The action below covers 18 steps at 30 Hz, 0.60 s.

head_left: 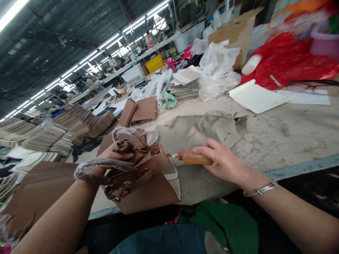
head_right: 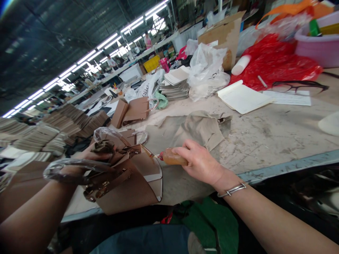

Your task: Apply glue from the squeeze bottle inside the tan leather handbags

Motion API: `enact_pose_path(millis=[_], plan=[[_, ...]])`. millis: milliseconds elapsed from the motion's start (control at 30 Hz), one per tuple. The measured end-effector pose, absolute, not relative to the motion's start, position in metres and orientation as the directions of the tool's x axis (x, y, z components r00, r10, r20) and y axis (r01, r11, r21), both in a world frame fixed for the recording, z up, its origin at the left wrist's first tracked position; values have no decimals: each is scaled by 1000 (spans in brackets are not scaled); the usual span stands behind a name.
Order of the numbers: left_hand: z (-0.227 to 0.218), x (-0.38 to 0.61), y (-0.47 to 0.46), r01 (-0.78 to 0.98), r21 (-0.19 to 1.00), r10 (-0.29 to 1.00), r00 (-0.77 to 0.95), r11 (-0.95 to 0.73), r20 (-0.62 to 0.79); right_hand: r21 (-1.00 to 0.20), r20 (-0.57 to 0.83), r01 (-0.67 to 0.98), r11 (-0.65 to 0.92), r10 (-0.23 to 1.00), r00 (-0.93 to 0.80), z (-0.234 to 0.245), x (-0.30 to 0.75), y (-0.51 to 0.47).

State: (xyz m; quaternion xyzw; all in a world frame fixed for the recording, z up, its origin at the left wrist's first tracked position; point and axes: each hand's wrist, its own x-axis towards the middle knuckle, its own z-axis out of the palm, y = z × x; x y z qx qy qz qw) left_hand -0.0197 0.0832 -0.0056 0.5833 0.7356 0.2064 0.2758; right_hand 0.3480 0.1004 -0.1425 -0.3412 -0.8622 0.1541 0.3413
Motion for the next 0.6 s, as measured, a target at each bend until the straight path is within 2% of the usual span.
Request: enact_pose_path(millis=[200,267,433,600], plan=[[-4,-22,83,664,697,963,-186,270,-196,-546,263,511,664,715,-648,-148,349,94],[-2,-18,81,663,693,959,-203,282,-196,-554,270,501,665,712,-648,-149,349,94],[4,-10,79,672,678,954,-214,299,-209,-567,396,473,675,726,-562,-149,348,99],[-3,-24,83,674,686,960,-155,275,-233,-529,310,476,702,682,-662,-147,350,93]])
